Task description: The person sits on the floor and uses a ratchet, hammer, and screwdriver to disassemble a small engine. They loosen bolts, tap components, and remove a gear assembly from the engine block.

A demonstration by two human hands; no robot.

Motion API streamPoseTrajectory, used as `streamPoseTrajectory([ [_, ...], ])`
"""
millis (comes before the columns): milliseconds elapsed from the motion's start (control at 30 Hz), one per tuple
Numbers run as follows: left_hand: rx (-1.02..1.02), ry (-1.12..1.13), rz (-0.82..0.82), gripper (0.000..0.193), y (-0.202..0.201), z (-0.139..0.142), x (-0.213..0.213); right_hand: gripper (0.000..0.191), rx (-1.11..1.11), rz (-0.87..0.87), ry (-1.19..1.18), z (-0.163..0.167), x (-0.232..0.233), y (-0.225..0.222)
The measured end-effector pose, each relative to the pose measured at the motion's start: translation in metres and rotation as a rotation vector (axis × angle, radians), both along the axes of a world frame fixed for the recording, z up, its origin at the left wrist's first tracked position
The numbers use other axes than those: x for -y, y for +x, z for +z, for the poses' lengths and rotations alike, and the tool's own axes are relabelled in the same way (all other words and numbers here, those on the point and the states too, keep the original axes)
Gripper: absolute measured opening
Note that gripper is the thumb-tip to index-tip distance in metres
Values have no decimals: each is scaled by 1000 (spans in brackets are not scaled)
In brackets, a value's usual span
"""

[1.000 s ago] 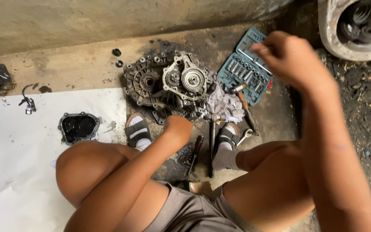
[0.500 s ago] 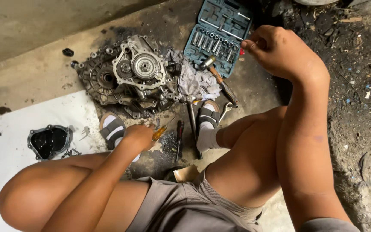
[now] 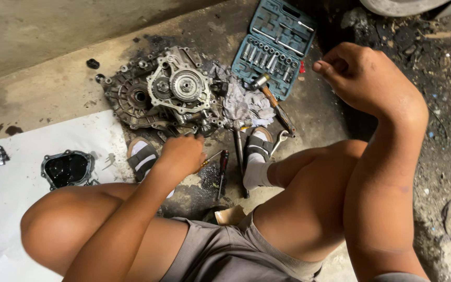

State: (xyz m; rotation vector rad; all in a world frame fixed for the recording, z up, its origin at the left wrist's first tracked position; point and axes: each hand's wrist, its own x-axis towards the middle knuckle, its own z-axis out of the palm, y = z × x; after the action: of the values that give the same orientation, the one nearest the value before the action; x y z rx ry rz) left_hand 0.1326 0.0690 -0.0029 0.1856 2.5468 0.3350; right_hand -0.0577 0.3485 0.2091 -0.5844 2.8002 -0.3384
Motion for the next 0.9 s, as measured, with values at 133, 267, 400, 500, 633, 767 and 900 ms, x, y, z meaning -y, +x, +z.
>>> streamPoseTrajectory([
  [133, -67, 24, 110, 35, -20, 14, 23, 38, 7, -8, -15, 5, 15, 5],
  [267, -472, -78, 220, 35, -49, 7, 47, 37, 6, 83, -52, 12, 31, 9],
  [400, -705, 12, 249, 42, -69, -6, 47, 37, 9, 129, -86, 17, 44, 15],
  [500, -726, 40, 240, 38, -77, -9, 44, 37, -6, 185, -65, 20, 50, 19],
  [633, -561, 72, 281, 30, -85, -8, 44, 38, 42, 234, -104, 23, 52, 20],
  [767, -579, 59, 232, 30, -95, -6, 40, 36, 62, 249, -65, 26, 49, 17],
  [900, -575, 44, 163, 32, -100, -7, 37, 37, 76, 254, -33, 28, 42, 15],
])
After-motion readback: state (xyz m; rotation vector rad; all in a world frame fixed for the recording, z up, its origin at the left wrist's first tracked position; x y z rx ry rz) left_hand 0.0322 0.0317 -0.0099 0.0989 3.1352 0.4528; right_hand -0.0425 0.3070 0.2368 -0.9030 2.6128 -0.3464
